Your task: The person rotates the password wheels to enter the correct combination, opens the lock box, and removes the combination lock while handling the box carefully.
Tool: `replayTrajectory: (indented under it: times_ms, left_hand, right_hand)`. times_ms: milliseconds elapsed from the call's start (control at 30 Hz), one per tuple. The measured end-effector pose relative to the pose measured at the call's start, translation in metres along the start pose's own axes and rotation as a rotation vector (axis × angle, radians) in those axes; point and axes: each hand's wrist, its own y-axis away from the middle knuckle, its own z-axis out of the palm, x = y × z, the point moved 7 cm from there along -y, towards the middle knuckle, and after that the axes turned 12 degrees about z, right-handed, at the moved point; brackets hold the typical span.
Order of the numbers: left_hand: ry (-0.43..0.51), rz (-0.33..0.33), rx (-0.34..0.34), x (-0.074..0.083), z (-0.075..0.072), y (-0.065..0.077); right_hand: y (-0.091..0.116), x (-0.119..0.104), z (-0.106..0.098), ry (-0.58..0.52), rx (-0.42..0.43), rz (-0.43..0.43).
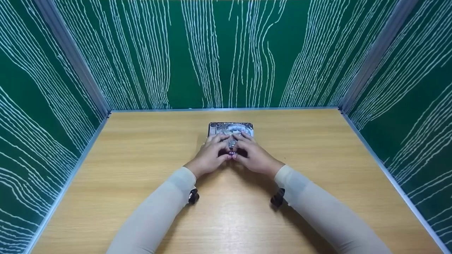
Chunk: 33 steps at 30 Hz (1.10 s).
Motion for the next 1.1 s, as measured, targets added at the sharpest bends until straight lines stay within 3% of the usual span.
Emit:
replayTrajectory:
  times_ms: [500, 1100]
  left_hand:
    - [0.006, 0.003, 0.005, -0.0001, -0.0008, -0.0003]
    - [0.008, 0.012, 0.007, 0.0007, -0.0007, 0.0003]
  right_hand:
    - [0.0003, -0.0014, -0.0013, 0.014, 0.011, -0.030]
    - [0.0014, -0.0016, -0.0017, -0.003, 0.008, 0.000]
